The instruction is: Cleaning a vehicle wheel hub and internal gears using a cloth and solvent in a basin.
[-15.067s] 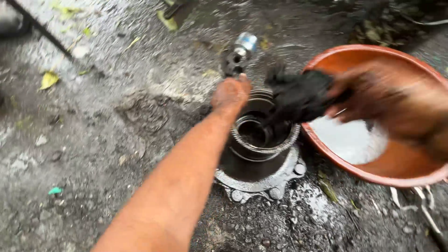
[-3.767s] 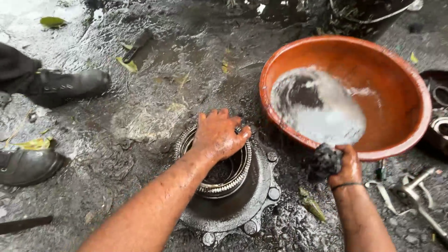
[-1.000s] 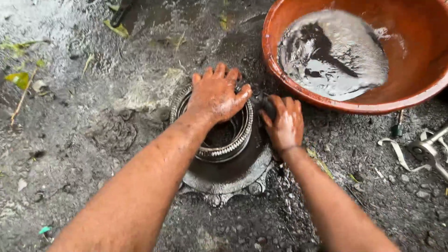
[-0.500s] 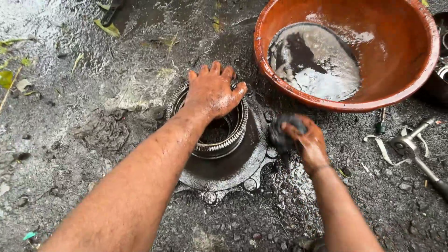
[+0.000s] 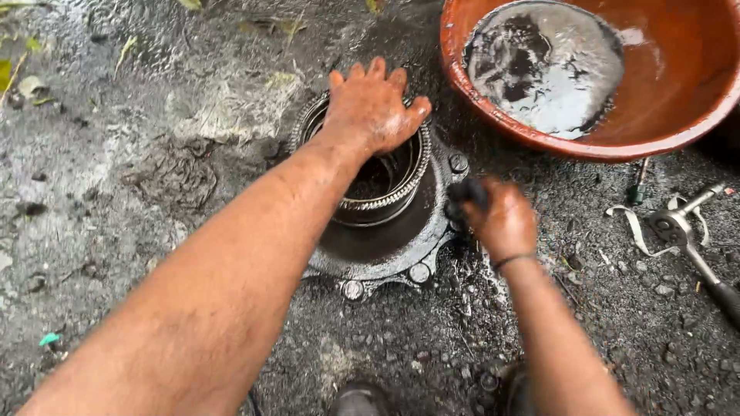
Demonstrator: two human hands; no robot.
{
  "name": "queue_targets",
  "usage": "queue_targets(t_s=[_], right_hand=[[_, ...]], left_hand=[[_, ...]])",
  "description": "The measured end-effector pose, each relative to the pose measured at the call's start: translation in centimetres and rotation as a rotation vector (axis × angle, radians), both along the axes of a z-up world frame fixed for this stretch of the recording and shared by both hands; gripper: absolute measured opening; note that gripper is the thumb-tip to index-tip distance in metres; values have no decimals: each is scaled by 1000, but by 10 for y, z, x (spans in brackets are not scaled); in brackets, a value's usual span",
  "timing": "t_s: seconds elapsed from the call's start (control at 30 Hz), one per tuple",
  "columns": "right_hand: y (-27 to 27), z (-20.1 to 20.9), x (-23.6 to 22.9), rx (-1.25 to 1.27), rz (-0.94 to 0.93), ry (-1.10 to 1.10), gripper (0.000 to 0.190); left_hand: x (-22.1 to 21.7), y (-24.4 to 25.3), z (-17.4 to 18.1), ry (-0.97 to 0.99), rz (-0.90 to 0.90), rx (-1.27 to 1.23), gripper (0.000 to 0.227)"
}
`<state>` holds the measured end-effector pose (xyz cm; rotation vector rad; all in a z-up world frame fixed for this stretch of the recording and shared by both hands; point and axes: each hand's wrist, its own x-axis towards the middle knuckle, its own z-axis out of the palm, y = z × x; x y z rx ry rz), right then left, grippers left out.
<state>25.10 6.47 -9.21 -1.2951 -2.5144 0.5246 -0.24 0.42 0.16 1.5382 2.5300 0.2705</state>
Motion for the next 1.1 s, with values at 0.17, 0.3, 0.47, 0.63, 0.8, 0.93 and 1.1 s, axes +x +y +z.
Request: queue_targets(t_s=[0.17,0.3,0.47,0.63,0.8,0.93,1.1], right_hand=[[-59,12,7,46,-135,-71,46],[-108,-3,18,55,-72,26,55],[-91,20,21,-548,-145,-45,47],[-95,8,21,-232,-176,89,55],[-50,21,25,-444,324,-277,47],[-27,0,49,-688,138,232,52],[-59,19,37,-1200,-265,1219,38]], left_hand=[[-1,0,0,-6,-2,-25,68],[-1,0,0,2,4,-12,70],[-2,2,0,20,11,-39,70],[0,1,-2,45,-8,-72,71],[-4,7,-7,79,-15,-82,71],[-1,2,2,73,-9,-116,70],[-2,3,-8,55,1,-48,67]])
